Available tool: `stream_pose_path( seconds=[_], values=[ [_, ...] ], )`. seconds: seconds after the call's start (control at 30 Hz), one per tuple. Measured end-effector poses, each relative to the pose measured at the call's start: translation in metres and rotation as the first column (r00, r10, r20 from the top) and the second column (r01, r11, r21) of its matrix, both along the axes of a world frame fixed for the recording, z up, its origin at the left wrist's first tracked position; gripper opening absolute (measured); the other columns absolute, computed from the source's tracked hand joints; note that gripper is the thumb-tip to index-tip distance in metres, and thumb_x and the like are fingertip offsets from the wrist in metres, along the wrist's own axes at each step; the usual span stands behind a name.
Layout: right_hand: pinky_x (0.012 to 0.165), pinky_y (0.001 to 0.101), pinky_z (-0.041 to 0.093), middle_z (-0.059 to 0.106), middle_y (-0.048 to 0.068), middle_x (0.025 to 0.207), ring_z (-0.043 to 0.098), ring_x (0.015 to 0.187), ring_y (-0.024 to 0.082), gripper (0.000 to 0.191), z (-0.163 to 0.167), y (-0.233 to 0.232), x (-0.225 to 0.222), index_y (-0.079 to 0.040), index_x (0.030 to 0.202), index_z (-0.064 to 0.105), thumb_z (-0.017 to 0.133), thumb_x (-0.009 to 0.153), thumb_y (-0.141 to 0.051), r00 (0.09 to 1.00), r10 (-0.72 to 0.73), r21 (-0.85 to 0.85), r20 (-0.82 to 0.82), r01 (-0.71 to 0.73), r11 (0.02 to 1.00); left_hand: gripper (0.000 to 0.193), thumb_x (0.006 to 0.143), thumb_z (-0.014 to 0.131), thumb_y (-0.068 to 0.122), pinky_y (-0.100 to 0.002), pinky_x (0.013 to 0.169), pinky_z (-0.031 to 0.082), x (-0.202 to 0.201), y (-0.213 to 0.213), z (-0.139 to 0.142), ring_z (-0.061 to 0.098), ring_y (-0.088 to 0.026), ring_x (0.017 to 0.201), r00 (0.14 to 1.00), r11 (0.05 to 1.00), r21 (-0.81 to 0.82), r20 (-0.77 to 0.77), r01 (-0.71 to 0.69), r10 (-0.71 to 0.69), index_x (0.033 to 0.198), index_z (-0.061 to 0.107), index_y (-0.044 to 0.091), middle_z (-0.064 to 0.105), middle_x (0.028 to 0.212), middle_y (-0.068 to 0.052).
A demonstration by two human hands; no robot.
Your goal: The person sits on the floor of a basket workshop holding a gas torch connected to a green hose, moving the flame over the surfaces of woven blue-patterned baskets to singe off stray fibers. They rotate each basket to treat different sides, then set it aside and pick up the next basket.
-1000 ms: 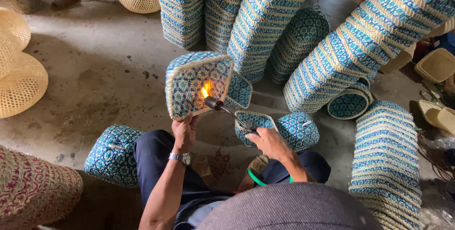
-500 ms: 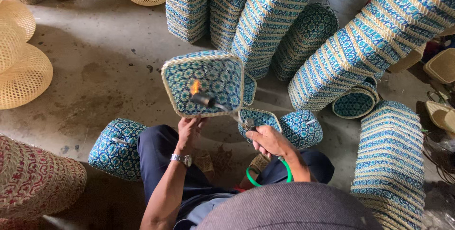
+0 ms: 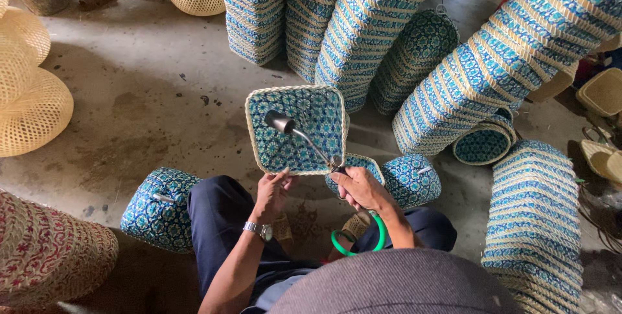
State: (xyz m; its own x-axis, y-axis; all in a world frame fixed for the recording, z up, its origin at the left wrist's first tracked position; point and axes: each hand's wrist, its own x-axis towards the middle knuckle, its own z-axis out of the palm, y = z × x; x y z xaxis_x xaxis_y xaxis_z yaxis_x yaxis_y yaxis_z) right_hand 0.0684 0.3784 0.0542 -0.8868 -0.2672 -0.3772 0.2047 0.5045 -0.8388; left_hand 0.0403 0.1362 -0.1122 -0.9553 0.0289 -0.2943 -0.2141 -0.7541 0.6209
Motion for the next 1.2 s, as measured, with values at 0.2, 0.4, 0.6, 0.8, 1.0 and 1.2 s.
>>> stream_pose_path(
  seconds=[0.2,0.4,0.6,0.8,1.0,1.2],
  values=[
    [0.038,0.0271,0.046,0.061,0.002,0.061,0.056,0.045,0.009,0.043,-0.009,-0.008,-0.006,-0.003,0.079,0.062,0.060,0.098,-0.041,0.996,-0.082,-0.039,-0.039,0.081,0.996,0.005,0.096,0.066,0.005,-0.035,0.077,0.063,0.004,0.009,-0.003,0.071,-0.018,0.078,1.000,0.999,0.045,0.029,0.003,-0.004,0.096,0.065,0.000,0.073,0.090,-0.009],
    [0.036,0.0283,0.047,0.062,0.005,0.062,0.057,0.045,0.010,0.046,-0.028,-0.011,-0.005,-0.002,0.081,0.062,0.058,0.099,-0.044,0.993,-0.068,-0.029,-0.099,0.065,0.997,0.006,0.096,0.068,0.003,-0.039,0.078,0.065,0.005,0.011,-0.008,0.071,-0.021,0.078,0.997,0.996,0.048,0.042,-0.072,0.070,0.099,0.064,-0.001,0.072,0.092,-0.011],
    [0.036,0.0288,0.048,0.064,0.005,0.064,0.059,0.045,0.011,0.048,-0.041,-0.016,-0.001,0.001,0.081,0.062,0.059,0.098,-0.044,0.982,-0.112,-0.019,-0.150,0.110,0.994,0.017,0.092,0.062,-0.001,-0.041,0.076,0.063,0.003,0.009,-0.001,0.074,-0.025,0.084,0.986,0.989,-0.001,0.065,-0.150,0.150,0.109,0.062,0.001,0.073,0.101,-0.011],
    [0.035,0.0296,0.046,0.062,0.005,0.063,0.056,0.044,0.012,0.040,-0.043,-0.026,0.002,-0.003,0.086,0.062,0.058,0.097,-0.041,0.963,-0.250,-0.029,-0.100,0.248,0.968,0.026,0.087,0.062,-0.008,-0.037,0.065,0.058,0.003,0.006,0.001,0.070,-0.026,0.085,0.971,0.968,-0.077,0.016,-0.237,0.239,0.111,0.061,0.002,0.069,0.102,-0.010],
    [0.035,0.0294,0.047,0.063,0.005,0.064,0.058,0.044,0.012,0.040,-0.043,-0.033,0.001,-0.002,0.087,0.063,0.059,0.097,-0.040,0.956,-0.213,-0.024,-0.200,0.213,0.977,0.023,0.086,0.063,-0.009,-0.036,0.060,0.060,0.003,0.006,-0.005,0.073,-0.026,0.079,0.947,0.940,-0.166,0.065,-0.300,0.314,0.108,0.059,-0.003,0.069,0.102,-0.014],
    [0.035,0.0300,0.047,0.062,0.007,0.063,0.058,0.044,0.013,0.040,-0.049,-0.018,0.011,-0.002,0.087,0.064,0.059,0.097,-0.040,0.950,-0.286,0.059,-0.123,0.295,0.954,0.034,0.085,0.068,-0.007,-0.036,0.058,0.059,0.002,0.001,-0.009,0.068,-0.024,0.076,0.900,0.881,-0.230,0.038,-0.414,0.434,0.111,0.048,0.000,0.065,0.101,-0.013]
  ],
)
